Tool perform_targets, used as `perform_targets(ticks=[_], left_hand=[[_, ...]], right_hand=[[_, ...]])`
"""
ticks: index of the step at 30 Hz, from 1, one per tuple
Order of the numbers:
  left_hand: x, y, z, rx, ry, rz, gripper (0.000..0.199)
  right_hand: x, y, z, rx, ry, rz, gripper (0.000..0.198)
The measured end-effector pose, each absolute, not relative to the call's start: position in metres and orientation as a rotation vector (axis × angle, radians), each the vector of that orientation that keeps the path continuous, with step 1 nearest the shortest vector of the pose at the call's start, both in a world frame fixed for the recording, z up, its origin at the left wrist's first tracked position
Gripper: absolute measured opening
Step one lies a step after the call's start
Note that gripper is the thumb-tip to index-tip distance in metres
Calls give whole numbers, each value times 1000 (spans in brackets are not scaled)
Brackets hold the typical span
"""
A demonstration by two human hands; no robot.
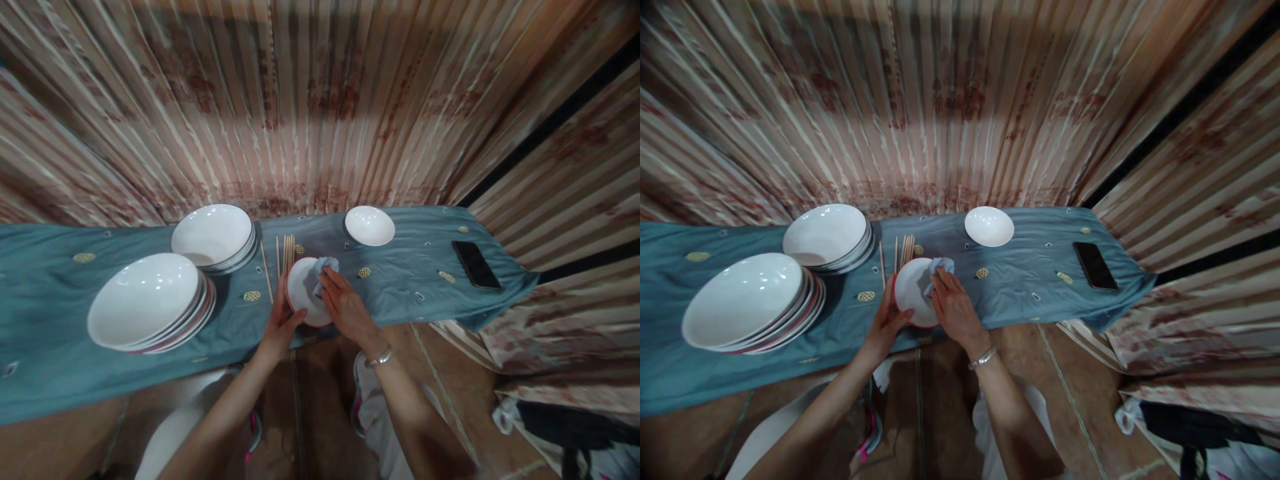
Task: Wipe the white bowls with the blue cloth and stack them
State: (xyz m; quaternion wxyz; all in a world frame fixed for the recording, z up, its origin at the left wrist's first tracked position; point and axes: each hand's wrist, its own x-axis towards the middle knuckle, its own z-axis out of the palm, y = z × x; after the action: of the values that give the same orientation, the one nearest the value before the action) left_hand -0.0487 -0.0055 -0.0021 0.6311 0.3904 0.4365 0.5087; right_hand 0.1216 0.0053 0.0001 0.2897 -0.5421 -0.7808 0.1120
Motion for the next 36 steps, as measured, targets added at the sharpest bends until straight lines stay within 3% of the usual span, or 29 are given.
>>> perform_targets(ticks=[7, 12, 18, 29, 36], left_hand=[[-47, -9, 10, 877, 1031, 1069, 92], [-47, -8, 12, 866, 1025, 1063, 95], [-47, -7, 6, 898, 1018, 1073, 85], [-47, -4, 1, 905, 1011, 1078, 91], [-49, -6, 6, 924, 1009, 1069, 84]], right_hand=[[120, 9, -4, -1552, -2192, 141, 41], [118, 5, -7, -1583, -2202, 199, 41], [122, 1, -9, -1540, -2192, 397, 43], [128, -1, 3, -1394, -2057, 920, 39], [122, 2, 9, -1117, -1774, 1323, 40]])
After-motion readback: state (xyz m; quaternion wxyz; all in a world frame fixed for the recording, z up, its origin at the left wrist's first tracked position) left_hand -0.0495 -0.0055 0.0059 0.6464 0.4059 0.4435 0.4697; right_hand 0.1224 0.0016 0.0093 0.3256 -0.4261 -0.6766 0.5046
